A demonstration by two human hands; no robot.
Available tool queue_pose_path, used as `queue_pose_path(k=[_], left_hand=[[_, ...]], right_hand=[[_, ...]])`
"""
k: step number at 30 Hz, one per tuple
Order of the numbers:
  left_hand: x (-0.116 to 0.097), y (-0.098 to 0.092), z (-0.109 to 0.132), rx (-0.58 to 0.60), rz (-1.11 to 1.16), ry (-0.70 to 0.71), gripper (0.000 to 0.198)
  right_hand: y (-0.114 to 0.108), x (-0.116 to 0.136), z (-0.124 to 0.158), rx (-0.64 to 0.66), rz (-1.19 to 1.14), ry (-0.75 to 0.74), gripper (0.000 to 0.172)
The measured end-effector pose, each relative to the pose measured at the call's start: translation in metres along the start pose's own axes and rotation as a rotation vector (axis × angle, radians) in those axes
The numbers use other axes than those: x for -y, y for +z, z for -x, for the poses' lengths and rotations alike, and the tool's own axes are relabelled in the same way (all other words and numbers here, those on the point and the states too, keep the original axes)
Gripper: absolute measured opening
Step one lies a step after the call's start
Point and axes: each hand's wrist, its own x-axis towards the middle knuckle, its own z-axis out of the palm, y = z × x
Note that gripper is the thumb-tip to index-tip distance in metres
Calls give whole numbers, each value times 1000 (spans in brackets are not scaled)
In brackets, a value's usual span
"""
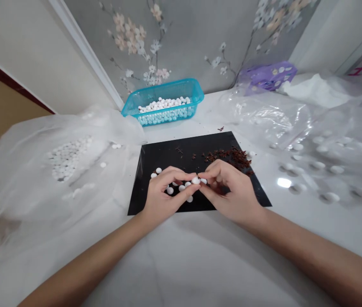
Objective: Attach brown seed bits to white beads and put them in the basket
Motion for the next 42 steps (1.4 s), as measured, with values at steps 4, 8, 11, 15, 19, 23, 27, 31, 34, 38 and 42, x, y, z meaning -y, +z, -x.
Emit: queue_pose_path(k=[4, 8, 11, 15, 19, 23, 27, 31, 34, 38, 42], left_hand=[[-2, 1, 0, -14, -11, -36, 8], [-2, 1, -1, -15, -8, -53, 6], [-2, 1, -2, -14, -9, -50, 6], [-2, 1, -3, -11, -21, -54, 5], [-4, 1, -3, -14, -21, -56, 5], [-3, 1, -3, -12, -22, -56, 4], [-2, 1, -2, -10, -13, -77, 5], [-2, 2, -2, -16, 5, -77, 6], [-2, 2, -2, -17, 6, -72, 5], [-1, 2, -2, -8, 5, -86, 4], [-2, 2, -2, -2, 9, -125, 4]], right_hand=[[1, 0, 1, -4, 2, 17, 16], [0, 0, 2, 15, 24, 5, 18], [0, -1, 3, 29, 46, 5, 16], [-1, -2, 4, 52, 47, 21, 10], [0, -3, 4, 69, 46, 36, 10], [0, -3, 3, 83, 66, 38, 10], [-1, -3, 3, 80, 74, 16, 11], [-1, -4, 3, 79, 68, 27, 12], [0, -3, 4, 81, 62, 23, 12], [-1, -3, 3, 82, 52, -8, 14], [-1, -4, 2, 87, 39, -44, 15]])
